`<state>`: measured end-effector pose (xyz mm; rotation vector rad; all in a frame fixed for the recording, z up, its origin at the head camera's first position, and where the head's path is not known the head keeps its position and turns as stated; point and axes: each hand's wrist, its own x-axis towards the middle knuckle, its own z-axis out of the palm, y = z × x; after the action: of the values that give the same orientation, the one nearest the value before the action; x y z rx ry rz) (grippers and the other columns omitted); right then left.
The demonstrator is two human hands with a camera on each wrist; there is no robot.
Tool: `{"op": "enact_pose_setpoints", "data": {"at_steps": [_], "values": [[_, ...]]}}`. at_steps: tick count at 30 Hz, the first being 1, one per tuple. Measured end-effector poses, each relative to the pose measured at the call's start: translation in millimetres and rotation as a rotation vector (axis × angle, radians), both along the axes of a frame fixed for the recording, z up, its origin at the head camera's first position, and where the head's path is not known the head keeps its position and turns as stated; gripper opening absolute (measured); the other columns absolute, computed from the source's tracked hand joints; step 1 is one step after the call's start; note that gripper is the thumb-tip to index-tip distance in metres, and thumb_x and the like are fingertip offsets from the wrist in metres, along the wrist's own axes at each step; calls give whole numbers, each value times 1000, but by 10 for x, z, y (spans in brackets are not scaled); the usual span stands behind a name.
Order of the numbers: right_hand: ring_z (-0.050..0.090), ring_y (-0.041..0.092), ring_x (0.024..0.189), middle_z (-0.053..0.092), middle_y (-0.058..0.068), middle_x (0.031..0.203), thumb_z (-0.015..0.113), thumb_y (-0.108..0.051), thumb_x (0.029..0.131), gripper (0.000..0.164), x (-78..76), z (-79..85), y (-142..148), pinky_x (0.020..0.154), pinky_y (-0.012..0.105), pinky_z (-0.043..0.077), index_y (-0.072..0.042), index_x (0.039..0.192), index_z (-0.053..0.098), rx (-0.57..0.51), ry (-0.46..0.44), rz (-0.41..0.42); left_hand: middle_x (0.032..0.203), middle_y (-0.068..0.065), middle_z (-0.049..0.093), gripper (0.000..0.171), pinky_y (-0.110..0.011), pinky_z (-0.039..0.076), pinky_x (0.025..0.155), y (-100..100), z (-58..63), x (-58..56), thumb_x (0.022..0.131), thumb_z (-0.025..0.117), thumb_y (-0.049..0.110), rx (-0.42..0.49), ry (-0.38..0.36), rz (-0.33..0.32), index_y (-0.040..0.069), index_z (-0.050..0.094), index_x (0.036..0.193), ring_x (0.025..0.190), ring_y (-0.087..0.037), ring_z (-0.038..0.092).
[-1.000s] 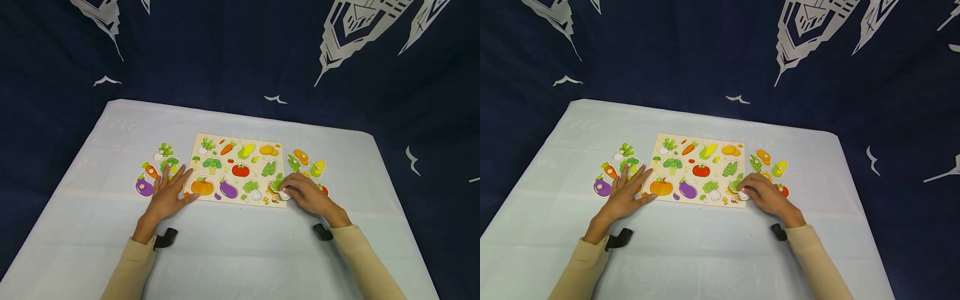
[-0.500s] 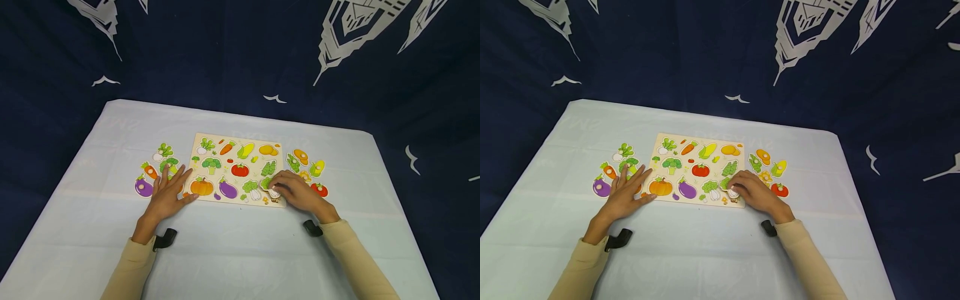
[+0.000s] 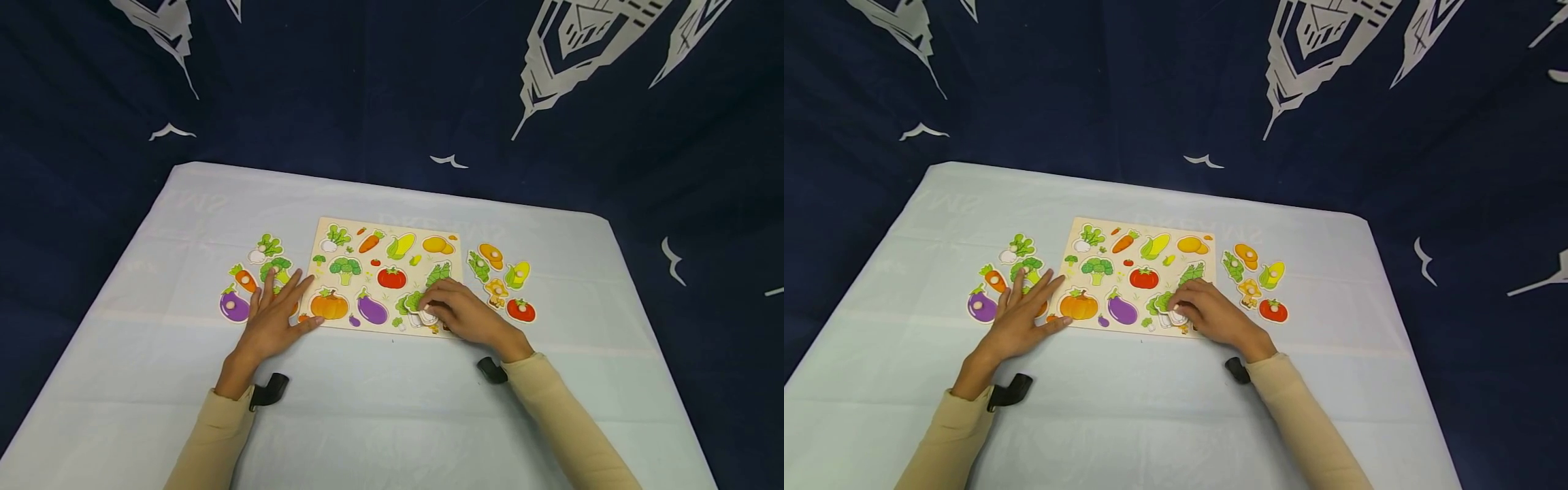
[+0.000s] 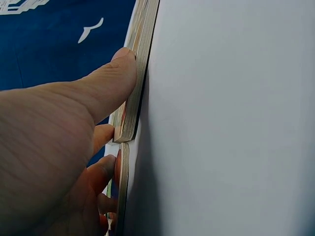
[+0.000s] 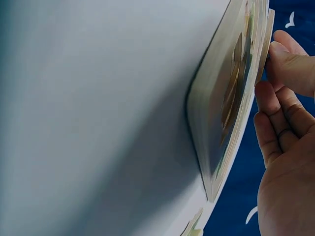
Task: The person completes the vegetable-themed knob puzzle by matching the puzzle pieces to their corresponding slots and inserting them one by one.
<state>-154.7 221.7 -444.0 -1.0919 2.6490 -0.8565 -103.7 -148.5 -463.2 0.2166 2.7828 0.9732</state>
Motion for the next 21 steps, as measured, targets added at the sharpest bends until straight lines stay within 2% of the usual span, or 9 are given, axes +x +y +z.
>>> {"op": "enact_pose_setpoints", "data": {"at_steps": [8,21], "values": [[56,14,112,65,-7,110,65,-12,98,14,11,-27,-73,105,39,45,-19,107,72,44,6,10,167,-14,18,82,-64,-13,119,8,9,4,91,72,37,-3,-1,-3,15,31,158,153,-42,-17],[56,13,111,65,-9,109,65,-14,98,13,2,-24,-164,106,40,43,-20,107,72,80,23,18,167,-15,18,82,-64,-13,119,11,12,6,91,72,38,3,0,-1,15,31,158,153,-41,-17]]}}
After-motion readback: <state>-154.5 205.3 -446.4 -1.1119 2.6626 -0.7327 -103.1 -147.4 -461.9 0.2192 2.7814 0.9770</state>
